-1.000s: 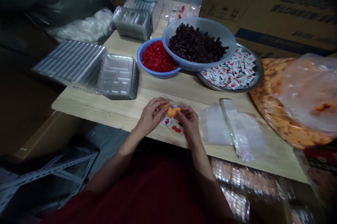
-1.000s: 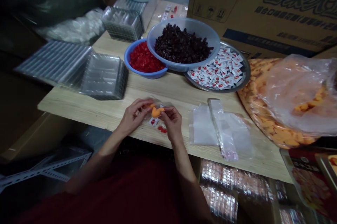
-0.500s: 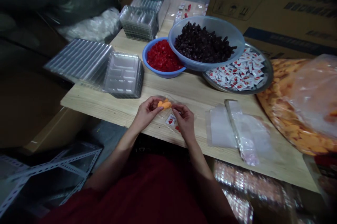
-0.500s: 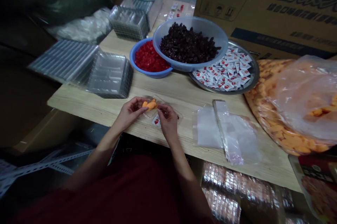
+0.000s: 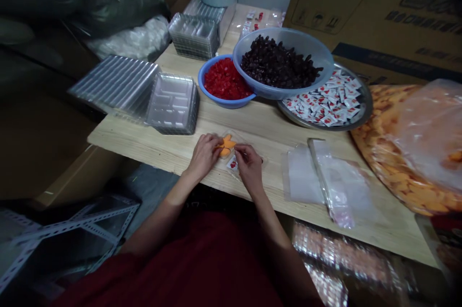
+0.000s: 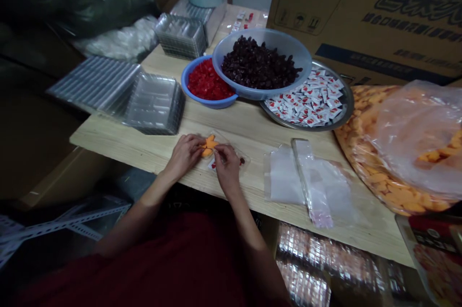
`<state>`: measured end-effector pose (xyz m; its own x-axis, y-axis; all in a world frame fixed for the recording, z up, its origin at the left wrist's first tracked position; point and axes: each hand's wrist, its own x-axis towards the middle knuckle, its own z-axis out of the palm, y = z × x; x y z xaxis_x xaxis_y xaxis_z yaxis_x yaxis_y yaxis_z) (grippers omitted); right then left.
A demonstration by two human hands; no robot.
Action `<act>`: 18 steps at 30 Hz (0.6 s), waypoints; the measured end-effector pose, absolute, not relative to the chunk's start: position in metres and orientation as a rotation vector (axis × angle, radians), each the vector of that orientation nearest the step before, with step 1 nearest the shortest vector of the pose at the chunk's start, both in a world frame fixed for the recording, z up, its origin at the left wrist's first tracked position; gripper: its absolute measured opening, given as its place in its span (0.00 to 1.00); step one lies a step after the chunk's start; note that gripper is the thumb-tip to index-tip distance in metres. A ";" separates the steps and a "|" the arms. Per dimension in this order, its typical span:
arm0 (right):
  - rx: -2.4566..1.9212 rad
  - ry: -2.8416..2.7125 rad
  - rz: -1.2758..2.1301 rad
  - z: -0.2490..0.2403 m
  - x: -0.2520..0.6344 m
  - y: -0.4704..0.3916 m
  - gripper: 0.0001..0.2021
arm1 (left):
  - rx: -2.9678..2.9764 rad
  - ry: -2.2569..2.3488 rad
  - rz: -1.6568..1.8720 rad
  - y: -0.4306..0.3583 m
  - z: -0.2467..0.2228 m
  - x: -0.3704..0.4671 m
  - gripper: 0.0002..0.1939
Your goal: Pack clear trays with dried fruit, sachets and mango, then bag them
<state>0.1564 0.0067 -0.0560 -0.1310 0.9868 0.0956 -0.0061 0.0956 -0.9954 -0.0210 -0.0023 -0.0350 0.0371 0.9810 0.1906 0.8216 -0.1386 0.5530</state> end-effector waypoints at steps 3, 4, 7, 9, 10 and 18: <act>-1.094 -1.356 1.226 -0.058 0.158 0.009 0.06 | 2.045 1.784 0.808 0.000 -0.045 -0.022 0.10; -1.097 -1.350 1.224 -0.058 0.159 0.009 0.06 | 2.053 1.764 0.830 -0.001 -0.046 -0.022 0.11; -1.104 -1.305 1.232 -0.054 0.161 0.009 0.06 | 2.012 1.715 0.987 -0.008 -0.037 -0.017 0.14; -1.109 -1.207 1.289 -0.046 0.161 0.008 0.09 | 1.966 1.680 1.144 -0.016 -0.026 -0.006 0.17; -1.104 -1.116 1.345 -0.040 0.162 0.007 0.11 | 1.980 1.626 1.186 -0.019 -0.022 0.002 0.19; -0.868 -0.491 1.930 0.005 0.191 -0.007 0.20 | 2.371 1.621 0.765 -0.011 -0.034 0.044 0.29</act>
<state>0.1914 -0.0068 0.0051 -0.3160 0.8738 -0.3696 -0.5909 -0.4860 -0.6440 0.0437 -0.0109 -0.0337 0.2778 0.9073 0.3155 0.8205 -0.3949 0.4133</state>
